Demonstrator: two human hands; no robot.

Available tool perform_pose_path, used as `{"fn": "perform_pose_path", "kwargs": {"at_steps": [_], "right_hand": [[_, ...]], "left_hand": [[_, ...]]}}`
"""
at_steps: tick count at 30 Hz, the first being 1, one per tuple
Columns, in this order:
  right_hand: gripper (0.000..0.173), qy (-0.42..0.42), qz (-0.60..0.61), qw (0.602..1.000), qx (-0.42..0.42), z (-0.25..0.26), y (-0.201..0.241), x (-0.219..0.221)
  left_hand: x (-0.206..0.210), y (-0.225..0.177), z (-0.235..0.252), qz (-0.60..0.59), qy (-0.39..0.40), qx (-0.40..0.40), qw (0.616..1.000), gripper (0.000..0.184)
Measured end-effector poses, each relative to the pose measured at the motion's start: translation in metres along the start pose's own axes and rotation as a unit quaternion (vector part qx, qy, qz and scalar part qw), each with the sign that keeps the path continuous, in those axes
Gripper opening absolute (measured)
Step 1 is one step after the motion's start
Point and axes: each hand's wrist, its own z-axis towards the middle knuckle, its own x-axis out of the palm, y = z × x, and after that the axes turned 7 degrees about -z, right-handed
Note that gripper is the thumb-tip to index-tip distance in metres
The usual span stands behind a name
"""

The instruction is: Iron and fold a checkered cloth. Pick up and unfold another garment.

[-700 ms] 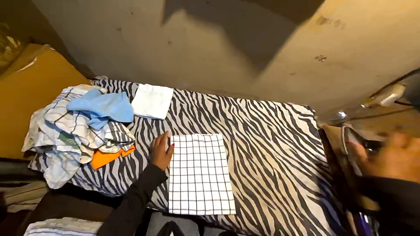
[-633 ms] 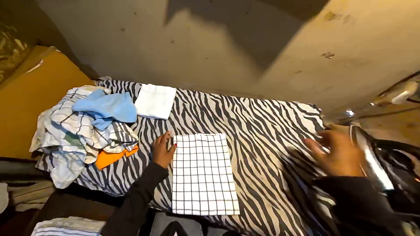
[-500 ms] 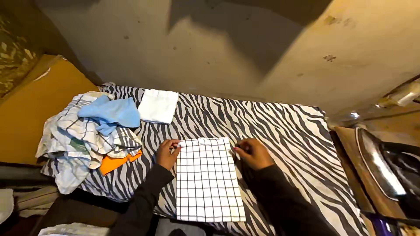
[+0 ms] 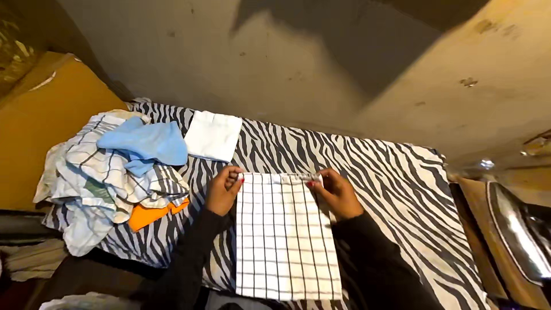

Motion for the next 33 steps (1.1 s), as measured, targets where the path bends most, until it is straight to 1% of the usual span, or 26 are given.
{"fn": "perform_pose_path", "kwargs": {"at_steps": [2, 3, 4, 5, 7, 8, 9, 10, 11, 12, 13, 14, 15, 16, 17, 18, 19, 20, 21, 22, 25, 28, 29, 31, 32, 33], "right_hand": [[0.034, 0.045, -0.009, 0.994, 0.099, 0.017, -0.023, 0.013], [0.038, 0.05, -0.024, 0.99, 0.126, 0.019, -0.03, 0.018], [0.04, 0.037, -0.05, 0.99, 0.13, 0.019, -0.03, 0.021], [0.043, 0.008, -0.093, 0.99, 0.109, 0.015, -0.024, 0.021], [0.048, -0.062, -0.204, 0.977, 0.011, -0.007, -0.008, 0.021], [0.047, -0.092, -0.245, 0.964, -0.049, -0.019, -0.002, 0.024], [0.047, -0.102, -0.27, 0.953, -0.093, -0.028, 0.002, 0.028], [0.049, -0.089, -0.288, 0.947, -0.112, -0.034, 0.003, 0.034], [0.053, -0.066, -0.304, 0.944, -0.11, -0.039, -0.003, 0.043], [0.058, -0.037, -0.311, 0.945, -0.09, -0.045, -0.014, 0.051], [0.062, -0.021, -0.31, 0.948, -0.07, -0.054, -0.026, 0.056], [0.063, -0.025, -0.296, 0.953, -0.059, -0.059, -0.034, 0.053], [0.061, -0.046, -0.269, 0.96, -0.057, -0.058, -0.038, 0.044], [0.056, -0.065, -0.236, 0.969, -0.043, -0.06, -0.039, 0.032], [0.047, -0.065, -0.203, 0.977, -0.005, -0.073, -0.035, 0.02], [0.039, -0.042, -0.169, 0.983, 0.053, -0.089, -0.03, 0.008], [0.036, 0.007, -0.134, 0.984, 0.12, -0.101, -0.022, -0.004], [0.039, 0.056, -0.099, 0.978, 0.172, -0.113, -0.016, -0.012], [0.042, 0.088, -0.074, 0.973, 0.2, -0.127, -0.012, -0.015], [0.042, 0.102, -0.054, 0.97, 0.215, -0.141, -0.009, -0.016], [0.035, 0.097, -0.021, 0.969, 0.225, -0.169, -0.004, -0.009], [0.028, 0.055, 0.026, 0.984, 0.17, -0.177, -0.005, 0.001], [0.025, 0.032, 0.06, 0.989, 0.134, -0.176, -0.003, 0.004], [0.021, 0.006, 0.112, 0.991, 0.077, -0.174, 0.004, 0.007], [0.021, 0.004, 0.104, 0.992, 0.068, -0.174, 0.006, 0.008], [0.023, 0.006, 0.062, 0.995, 0.081, -0.175, 0.005, 0.01]], "left_hand": [[0.007, 0.022, 0.017, 0.059, 0.017, -0.038, 0.997, 0.041], [0.009, 0.027, 0.017, 0.094, 0.023, -0.036, 0.995, 0.049], [0.012, 0.023, 0.012, 0.13, 0.025, -0.013, 0.991, 0.053], [0.017, 0.014, 0.002, 0.162, 0.02, 0.034, 0.986, 0.052], [0.035, -0.005, -0.033, 0.205, 0.026, 0.154, 0.966, 0.044], [0.046, -0.013, -0.051, 0.214, 0.053, 0.2, 0.955, 0.042], [0.057, -0.017, -0.064, 0.223, 0.093, 0.226, 0.944, 0.045], [0.064, -0.015, -0.068, 0.234, 0.139, 0.228, 0.935, 0.051], [0.068, -0.006, -0.064, 0.255, 0.177, 0.203, 0.929, 0.058], [0.069, 0.008, -0.056, 0.279, 0.201, 0.159, 0.926, 0.062], [0.066, 0.022, -0.048, 0.301, 0.198, 0.123, 0.925, 0.063], [0.06, 0.031, -0.04, 0.295, 0.166, 0.098, 0.936, 0.061], [0.051, 0.035, -0.029, 0.27, 0.117, 0.089, 0.952, 0.06], [0.041, 0.034, -0.024, 0.241, 0.067, 0.086, 0.964, 0.058], [0.028, 0.03, -0.033, 0.218, 0.036, 0.066, 0.973, 0.055], [0.016, 0.023, -0.049, 0.198, 0.024, 0.03, 0.98, 0.052], [0.005, 0.016, -0.065, 0.178, 0.031, -0.016, 0.983, 0.052], [-0.003, 0.011, -0.083, 0.149, 0.055, -0.064, 0.985, 0.052], [-0.007, 0.01, -0.105, 0.105, 0.076, -0.1, 0.986, 0.051], [-0.009, 0.012, -0.126, 0.053, 0.086, -0.124, 0.987, 0.05], [-0.005, 0.012, -0.17, -0.057, 0.053, -0.151, 0.985, 0.044], [0.001, 0.003, -0.178, -0.108, 0.022, -0.144, 0.983, 0.048], [0.002, -0.001, -0.176, -0.136, 0.028, -0.156, 0.978, 0.052], [0.002, -0.007, -0.173, -0.19, 0.066, -0.208, 0.957, 0.062], [0.002, -0.007, -0.172, -0.204, 0.084, -0.236, 0.946, 0.066], [0.003, -0.005, -0.172, -0.197, 0.09, -0.256, 0.942, 0.067]]}}
